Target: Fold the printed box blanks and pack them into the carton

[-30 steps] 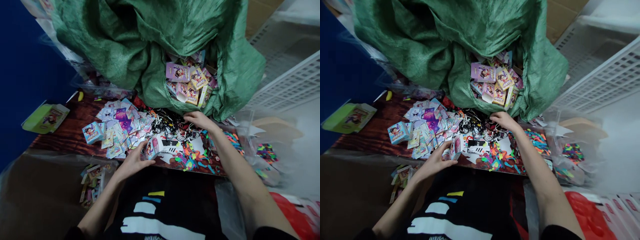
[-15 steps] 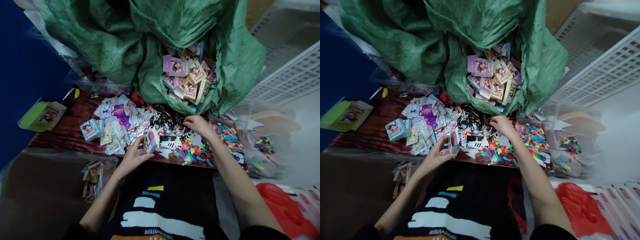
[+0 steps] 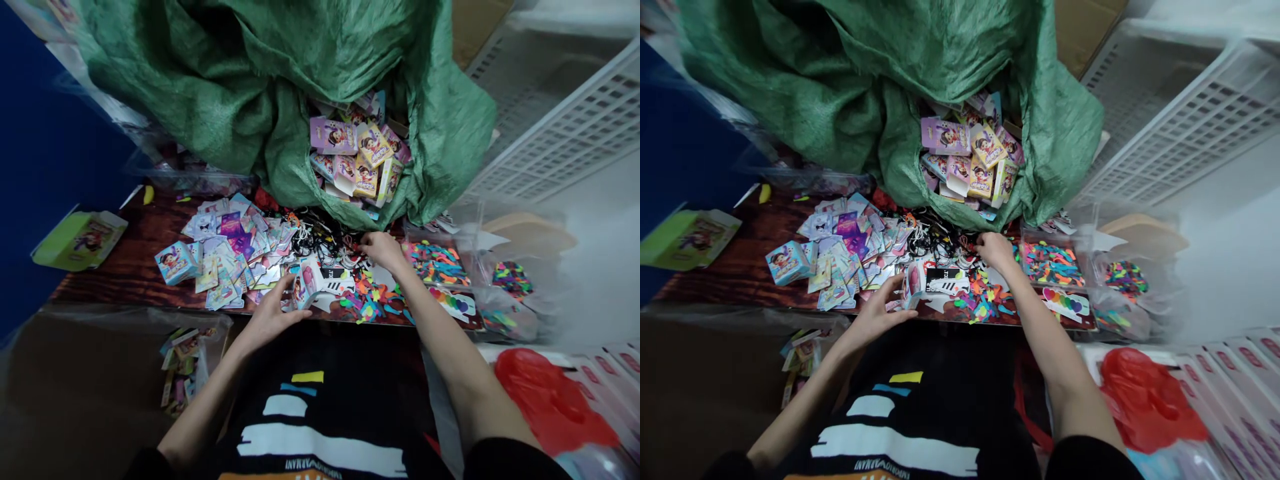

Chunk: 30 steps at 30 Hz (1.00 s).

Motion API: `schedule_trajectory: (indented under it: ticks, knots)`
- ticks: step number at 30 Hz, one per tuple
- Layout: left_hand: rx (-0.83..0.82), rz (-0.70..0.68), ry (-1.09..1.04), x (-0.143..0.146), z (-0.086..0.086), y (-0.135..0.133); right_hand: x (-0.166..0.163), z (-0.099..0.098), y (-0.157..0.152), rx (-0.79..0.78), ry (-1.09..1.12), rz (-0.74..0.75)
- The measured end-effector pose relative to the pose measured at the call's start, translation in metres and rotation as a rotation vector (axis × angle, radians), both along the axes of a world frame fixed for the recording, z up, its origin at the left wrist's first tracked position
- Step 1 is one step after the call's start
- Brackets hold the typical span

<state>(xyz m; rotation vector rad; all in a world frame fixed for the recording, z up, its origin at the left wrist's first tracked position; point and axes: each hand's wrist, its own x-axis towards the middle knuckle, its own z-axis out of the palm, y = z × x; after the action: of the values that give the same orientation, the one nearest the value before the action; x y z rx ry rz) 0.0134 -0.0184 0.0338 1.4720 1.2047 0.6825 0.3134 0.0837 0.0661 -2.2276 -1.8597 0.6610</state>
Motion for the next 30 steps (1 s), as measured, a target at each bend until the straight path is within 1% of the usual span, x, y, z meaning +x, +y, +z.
schedule_trajectory:
  ticks: [2, 3, 6, 8, 10, 12, 15, 17, 18, 19, 21, 23, 24, 25, 27, 28, 30]
  knots:
    - [0.004, 0.0, -0.005, -0.002, 0.0, -0.001, 0.002, -0.001, 0.0, -0.004, 0.147, -0.008]
    - [-0.005, 0.002, -0.008, -0.003, 0.0, -0.002, 0.004, 0.0, -0.001, 0.009, 0.256, -0.024]
    - [-0.047, 0.022, -0.02, -0.004, -0.002, -0.001, 0.016, 0.007, -0.007, 0.034, 0.691, -0.12]
    - [-0.056, 0.038, -0.021, -0.003, -0.004, 0.0, 0.023, 0.012, -0.011, 0.022, 0.915, -0.173]
    - [-0.031, 0.031, -0.009, -0.001, -0.004, 0.002, 0.026, 0.015, -0.013, 0.012, 1.048, -0.205]
    - [0.011, 0.016, -0.002, 0.001, -0.004, 0.005, 0.025, 0.015, -0.013, 0.003, 1.12, -0.236]
    - [0.045, -0.001, -0.005, 0.004, -0.006, 0.009, 0.023, 0.012, -0.012, 0.007, 1.141, -0.257]
    - [0.05, 0.001, 0.009, 0.006, -0.009, 0.01, 0.022, 0.011, -0.012, 0.03, 1.107, -0.215]
    - [0.055, 0.008, 0.031, 0.006, -0.011, 0.011, 0.022, 0.012, -0.012, 0.042, 1.041, -0.173]
    - [0.065, 0.02, 0.061, 0.007, -0.013, 0.011, 0.022, 0.013, -0.012, 0.059, 0.927, -0.125]
    - [0.101, 0.041, 0.134, 0.007, -0.015, 0.012, 0.022, 0.017, -0.013, 0.138, 0.61, -0.039]
    - [0.16, 0.049, 0.206, 0.007, -0.016, 0.011, 0.021, 0.026, -0.014, 0.28, 0.352, 0.012]
    - [0.19, 0.053, 0.236, 0.007, -0.016, 0.011, 0.02, 0.031, -0.016, 0.366, 0.296, 0.026]
    - [0.213, 0.055, 0.261, 0.007, -0.016, 0.011, 0.019, 0.037, -0.018, 0.445, 0.293, 0.035]
    - [0.24, 0.055, 0.293, 0.007, -0.016, 0.01, 0.013, 0.051, -0.024, 0.532, 0.418, 0.04]
    - [0.245, 0.052, 0.297, 0.007, -0.015, 0.01, 0.009, 0.058, -0.028, 0.53, 0.521, 0.029]
    - [0.252, 0.039, 0.29, 0.007, -0.014, 0.01, -0.003, 0.07, -0.037, 0.44, 0.762, -0.005]
